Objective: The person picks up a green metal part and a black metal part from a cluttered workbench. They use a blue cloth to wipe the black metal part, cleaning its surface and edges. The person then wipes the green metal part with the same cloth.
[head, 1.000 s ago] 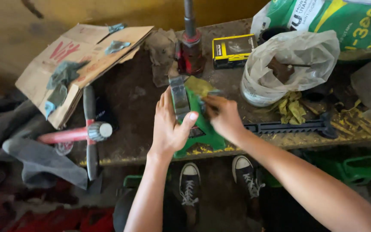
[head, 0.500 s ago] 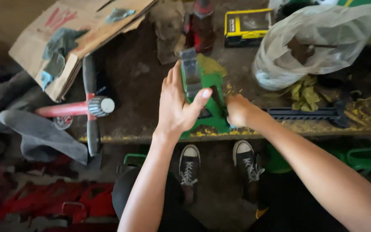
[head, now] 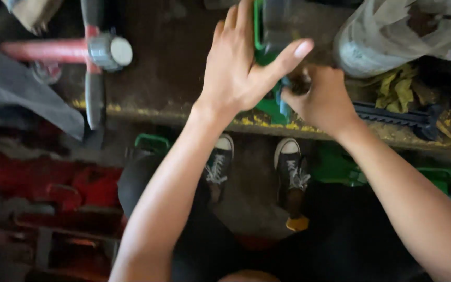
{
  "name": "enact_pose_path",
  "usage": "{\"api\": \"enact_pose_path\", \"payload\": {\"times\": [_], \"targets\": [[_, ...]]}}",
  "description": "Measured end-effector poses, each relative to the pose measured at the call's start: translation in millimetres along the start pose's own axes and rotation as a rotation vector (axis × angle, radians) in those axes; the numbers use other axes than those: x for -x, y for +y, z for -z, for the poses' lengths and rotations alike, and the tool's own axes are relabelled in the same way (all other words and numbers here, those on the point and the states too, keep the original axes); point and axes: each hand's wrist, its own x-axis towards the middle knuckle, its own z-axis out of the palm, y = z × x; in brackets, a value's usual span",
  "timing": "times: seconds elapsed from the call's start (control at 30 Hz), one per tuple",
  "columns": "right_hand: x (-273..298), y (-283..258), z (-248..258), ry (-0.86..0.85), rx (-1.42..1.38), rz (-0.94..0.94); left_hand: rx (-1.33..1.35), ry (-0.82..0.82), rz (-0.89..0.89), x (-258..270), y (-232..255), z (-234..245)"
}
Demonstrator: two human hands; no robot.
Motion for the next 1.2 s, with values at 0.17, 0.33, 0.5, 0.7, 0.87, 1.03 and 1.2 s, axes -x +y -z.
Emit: {"api": "enact_pose_path", "payload": {"times": [0.17,0.33,0.5,0.7,0.87,1.03,1.2], "targets": [[0,-8,2,-0.040,-0.246,-0.037,-0.084,0.023,-0.042,-1,-3,-5],[2,-57,27,0.195,-0.349,0.052,-0.071,0.027,-0.074,1,-10,-9],[-8,-44,0,0.377,-0.476,0.112,-0.084,0.007,-0.072,-1,-5,-6],[-50,31,-50,0.360,-0.310,0.043,-0.066,0.071,-0.031,1,-7,-11],[-87,65,-74,0.454,-0.759,-0.030,-0.068,0.017,0.066,-2,5,-5],[-92,31,-49,0.285,-1.198,0.136,-0.059,0.134,-0.009,5,-5,-19],[-107,62,-66,0.397,-1.015,0.112,-0.106,0.150,-0.074,2,-10,-23]]}}
